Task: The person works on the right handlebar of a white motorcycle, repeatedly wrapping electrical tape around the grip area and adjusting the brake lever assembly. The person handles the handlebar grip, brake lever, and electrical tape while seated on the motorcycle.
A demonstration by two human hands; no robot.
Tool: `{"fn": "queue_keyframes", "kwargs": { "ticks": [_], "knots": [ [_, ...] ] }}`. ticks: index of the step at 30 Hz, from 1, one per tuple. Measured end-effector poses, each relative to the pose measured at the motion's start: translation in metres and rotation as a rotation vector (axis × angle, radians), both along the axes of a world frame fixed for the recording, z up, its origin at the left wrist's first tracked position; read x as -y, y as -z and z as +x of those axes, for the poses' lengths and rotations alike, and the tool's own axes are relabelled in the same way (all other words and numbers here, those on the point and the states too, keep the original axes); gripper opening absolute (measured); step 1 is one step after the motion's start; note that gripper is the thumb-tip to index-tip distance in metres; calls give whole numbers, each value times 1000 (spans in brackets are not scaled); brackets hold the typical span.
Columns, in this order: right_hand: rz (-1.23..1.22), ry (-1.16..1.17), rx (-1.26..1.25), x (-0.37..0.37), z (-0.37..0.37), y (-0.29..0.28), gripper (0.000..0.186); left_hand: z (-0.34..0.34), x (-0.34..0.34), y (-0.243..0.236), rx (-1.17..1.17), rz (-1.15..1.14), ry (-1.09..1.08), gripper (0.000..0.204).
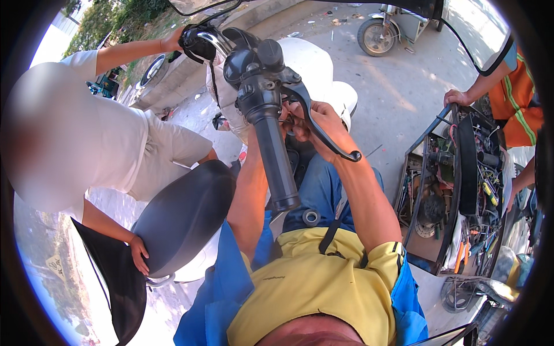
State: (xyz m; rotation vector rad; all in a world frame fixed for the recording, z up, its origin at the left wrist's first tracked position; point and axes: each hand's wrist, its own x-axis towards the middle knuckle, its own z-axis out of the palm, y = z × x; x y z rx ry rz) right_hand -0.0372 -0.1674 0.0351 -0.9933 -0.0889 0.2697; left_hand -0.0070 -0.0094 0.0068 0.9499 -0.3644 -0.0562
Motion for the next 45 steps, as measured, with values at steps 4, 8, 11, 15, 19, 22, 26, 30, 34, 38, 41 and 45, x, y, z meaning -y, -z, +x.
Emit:
{"fn": "queue_keyframes", "kwargs": {
  "ticks": [4, 8, 11, 15, 19, 22, 26, 30, 34, 38, 41, 45],
  "knots": [
    [-259, 209, 220, -5, -3, 4, 33, 0, 3, 2, 17, -24, -26, 35],
    [-491, 422, 383, -9, -7, 8, 30, -4, 10, 4, -4, -66, -83, 34],
    [-165, 162, 124, -5, -13, -11, 29, -1, 7, 11, -25, -89, -60, 33],
    [16, 39, 10, 2, -11, -9, 26, 2, 8, 12, -48, -140, 36, 31],
    [91, 38, -31, 3, -7, -2, 25, 6, 6, 12, -69, -191, 108, 30],
    [107, 46, -19, -3, -7, -2, 25, 3, -2, 9, -80, -182, 92, 29],
    [56, 143, 46, -3, -12, -3, 25, 4, 5, 7, -88, -90, 96, 24],
    [-21, 171, 48, -1, -10, -4, 26, -7, 5, -15, -101, -26, 13, 20],
    [-30, 134, 68, 0, -9, -1, 29, 4, -7, -2, -50, 77, 37, 22],
    [-49, 96, 103, 3, -6, 3, 30, 6, -6, 4, -51, 26, 63, 22],
    [-62, 64, 77, 6, -6, 0, 30, 0, -2, 3, -63, -45, 41, 23],
    [-11, 96, 82, 1, -8, -4, 28, -2, 2, 4, -72, -100, 38, 23]
  ]
}}
